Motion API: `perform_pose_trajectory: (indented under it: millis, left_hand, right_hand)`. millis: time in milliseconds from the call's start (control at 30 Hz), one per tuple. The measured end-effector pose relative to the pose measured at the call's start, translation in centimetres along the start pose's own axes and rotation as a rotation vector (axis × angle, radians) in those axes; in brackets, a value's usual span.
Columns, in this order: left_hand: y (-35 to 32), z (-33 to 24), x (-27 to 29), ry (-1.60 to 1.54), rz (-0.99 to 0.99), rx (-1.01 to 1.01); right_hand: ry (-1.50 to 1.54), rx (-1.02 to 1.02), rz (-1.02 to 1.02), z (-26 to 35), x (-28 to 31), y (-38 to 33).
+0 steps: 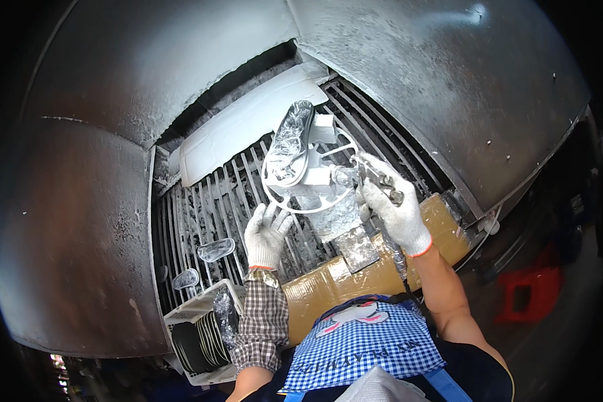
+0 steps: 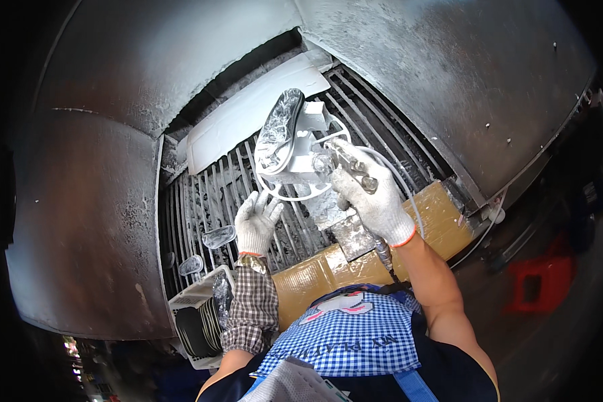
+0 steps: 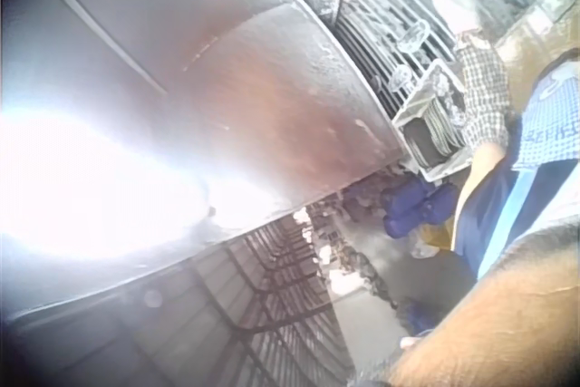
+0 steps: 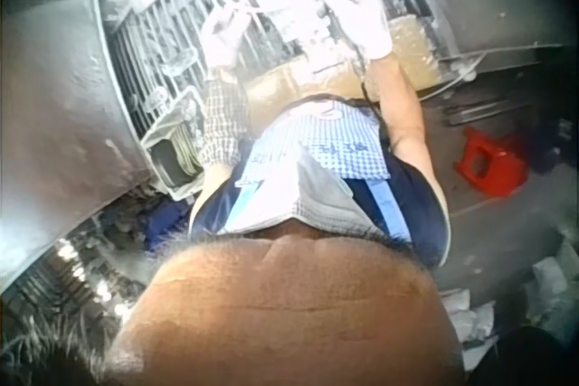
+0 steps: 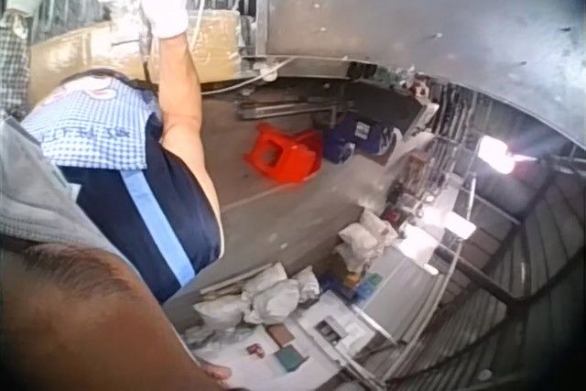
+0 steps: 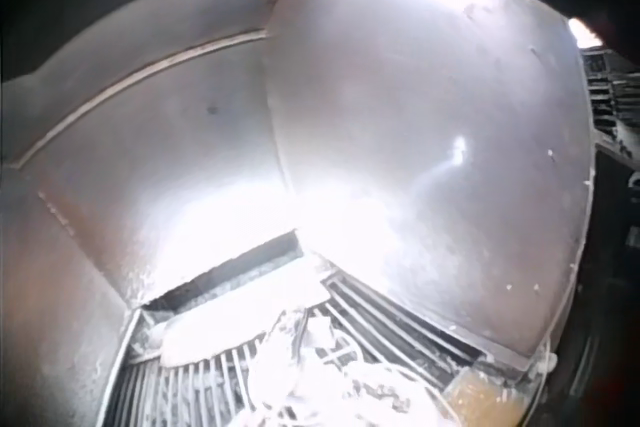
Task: The person spray paints a series of small, dark, oval-shaped objects white using a spray gun. They pick up each object from a white plastic basket, place it on a metal grate, and apply a coat of white paint. After painting, the person places the object back into the basket and repeats the process.
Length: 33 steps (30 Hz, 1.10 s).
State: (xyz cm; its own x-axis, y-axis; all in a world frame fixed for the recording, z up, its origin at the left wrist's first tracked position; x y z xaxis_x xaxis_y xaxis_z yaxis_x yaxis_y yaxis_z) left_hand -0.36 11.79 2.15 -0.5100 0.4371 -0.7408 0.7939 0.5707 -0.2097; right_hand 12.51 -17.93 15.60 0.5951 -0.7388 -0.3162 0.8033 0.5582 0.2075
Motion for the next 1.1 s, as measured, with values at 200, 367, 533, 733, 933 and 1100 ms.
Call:
perform_pose_trajectory:
  millis: [200, 367, 533, 733, 933, 1100]
  left_hand:
    - [0.8, -0.9, 0.5, 0.002, -0.034, -0.029]
    - [1.3, -1.5, 0.3, -0.008, -0.052, -0.048]
    - [1.9, -2.1, 0.2, -0.009, -0.072, -0.07]
    - [2.8, -2.3, 0.6, 0.013, -0.044, -0.095]
    - [2.0, 0.7, 0.1, -0.011, -0.042, -0.024]
    - [0.2, 3.6, -0.4, -0.012, -0.052, 0.007]
  right_hand:
    - [-0.043, 0.054, -0.028, 0.0, -0.5, 1.1]
    - [-0.063, 0.104, -0.054, -1.0, 0.2, 2.0]
    - [-0.09, 0.173, -0.116, -0.7, 0.6, 2.7]
    - [-0.11, 0.192, -0.141, 0.2, 0.3, 2.2]
    - [-0.043, -0.004, 0.07, 0.4, -1.3, 1.0]
    - [-0.028, 0.032, 0.026, 0.2, -1.5, 1.3]
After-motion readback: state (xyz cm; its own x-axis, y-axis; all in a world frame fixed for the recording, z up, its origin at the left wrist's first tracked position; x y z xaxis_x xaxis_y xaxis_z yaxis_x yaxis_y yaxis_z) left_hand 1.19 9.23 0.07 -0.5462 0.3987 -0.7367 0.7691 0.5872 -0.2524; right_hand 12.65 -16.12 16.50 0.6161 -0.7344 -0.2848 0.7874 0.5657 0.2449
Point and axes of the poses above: each hand's wrist, its own y-axis towards the middle knuckle, its own x-axis out of the back of the hand, z = x × y, the point moved 3 cm from there along y, towards the middle knuckle
